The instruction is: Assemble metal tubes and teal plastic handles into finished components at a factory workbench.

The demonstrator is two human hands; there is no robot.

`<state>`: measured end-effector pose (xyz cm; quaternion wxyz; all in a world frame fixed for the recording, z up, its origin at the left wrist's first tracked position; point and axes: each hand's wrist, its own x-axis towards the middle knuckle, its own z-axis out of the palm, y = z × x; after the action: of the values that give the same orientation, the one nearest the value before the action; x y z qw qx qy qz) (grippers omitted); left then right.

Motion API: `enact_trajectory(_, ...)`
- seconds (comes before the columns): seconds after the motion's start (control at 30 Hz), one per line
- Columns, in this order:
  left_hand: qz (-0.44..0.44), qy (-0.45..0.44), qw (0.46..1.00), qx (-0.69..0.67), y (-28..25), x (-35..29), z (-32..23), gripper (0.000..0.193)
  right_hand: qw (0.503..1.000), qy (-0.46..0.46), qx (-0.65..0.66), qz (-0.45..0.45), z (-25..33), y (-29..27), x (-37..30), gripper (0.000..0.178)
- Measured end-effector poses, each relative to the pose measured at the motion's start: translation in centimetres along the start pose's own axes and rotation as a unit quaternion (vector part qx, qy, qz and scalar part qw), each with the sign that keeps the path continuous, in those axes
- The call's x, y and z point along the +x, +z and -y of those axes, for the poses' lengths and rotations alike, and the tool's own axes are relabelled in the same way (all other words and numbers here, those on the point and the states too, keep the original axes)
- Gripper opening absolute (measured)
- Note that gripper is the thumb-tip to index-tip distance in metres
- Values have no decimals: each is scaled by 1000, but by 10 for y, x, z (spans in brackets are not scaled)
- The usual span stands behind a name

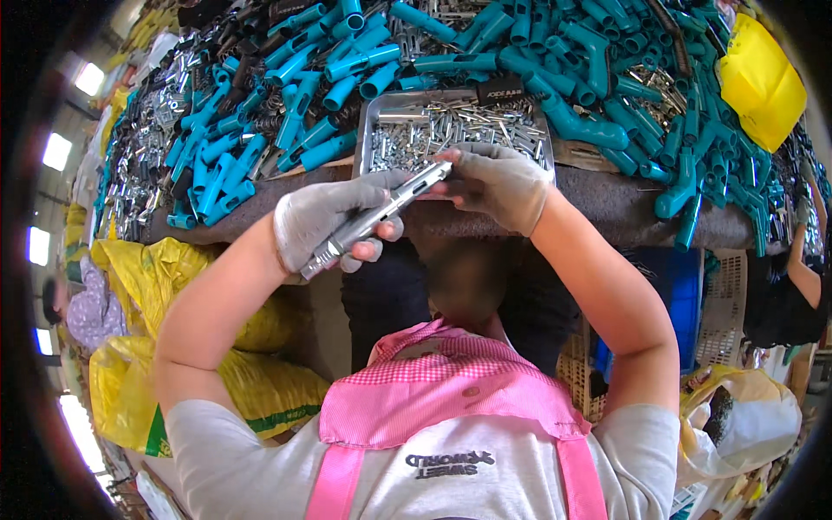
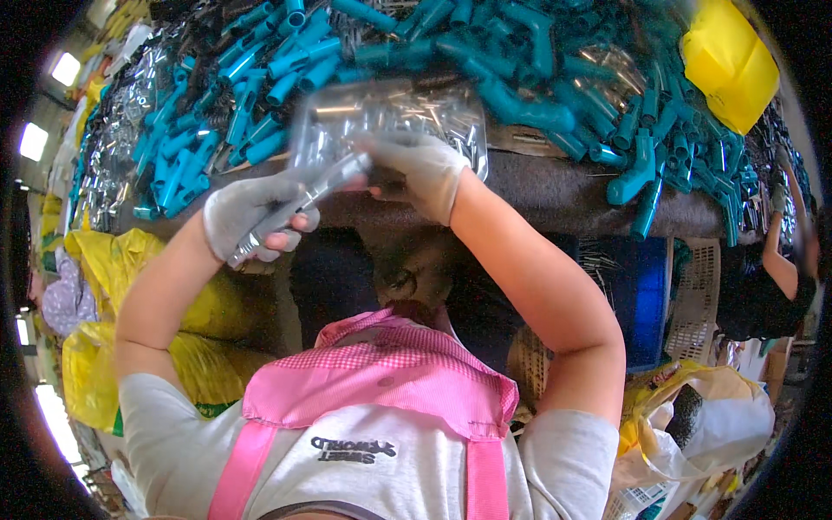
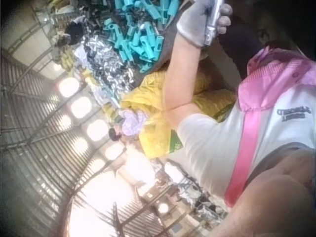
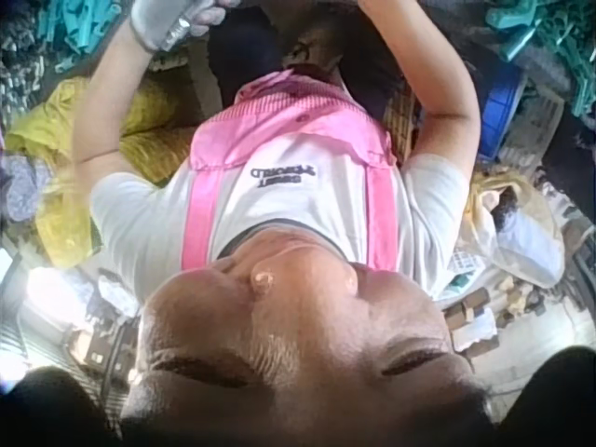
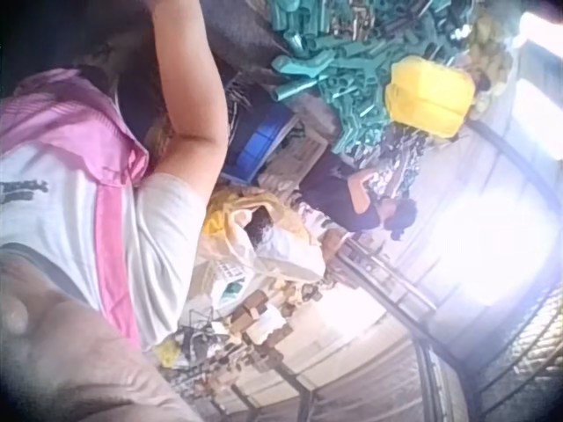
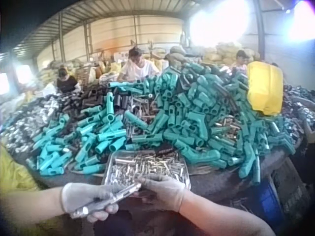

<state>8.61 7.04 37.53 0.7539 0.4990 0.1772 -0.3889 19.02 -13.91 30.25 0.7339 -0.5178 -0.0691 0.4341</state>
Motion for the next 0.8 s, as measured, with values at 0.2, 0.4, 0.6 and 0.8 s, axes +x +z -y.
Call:
enact_trajectory(0.2,17,1,997,-73,-7,24,16,39,999,-14,33,-17,-1,-20,-10,20)
enact_trajectory(0.4,23,-12,1000,10,-4,39,16,46,994,-89,-14,-59,0,-27,-13,20)
enact_trajectory(0.6,28,46,998,25,3,40,18,49,992,-89,-23,-86,1,-28,-15,19)
enact_trajectory(0.8,51,43,998,11,6,43,15,53,994,-75,-67,-51,2,-36,-12,20)
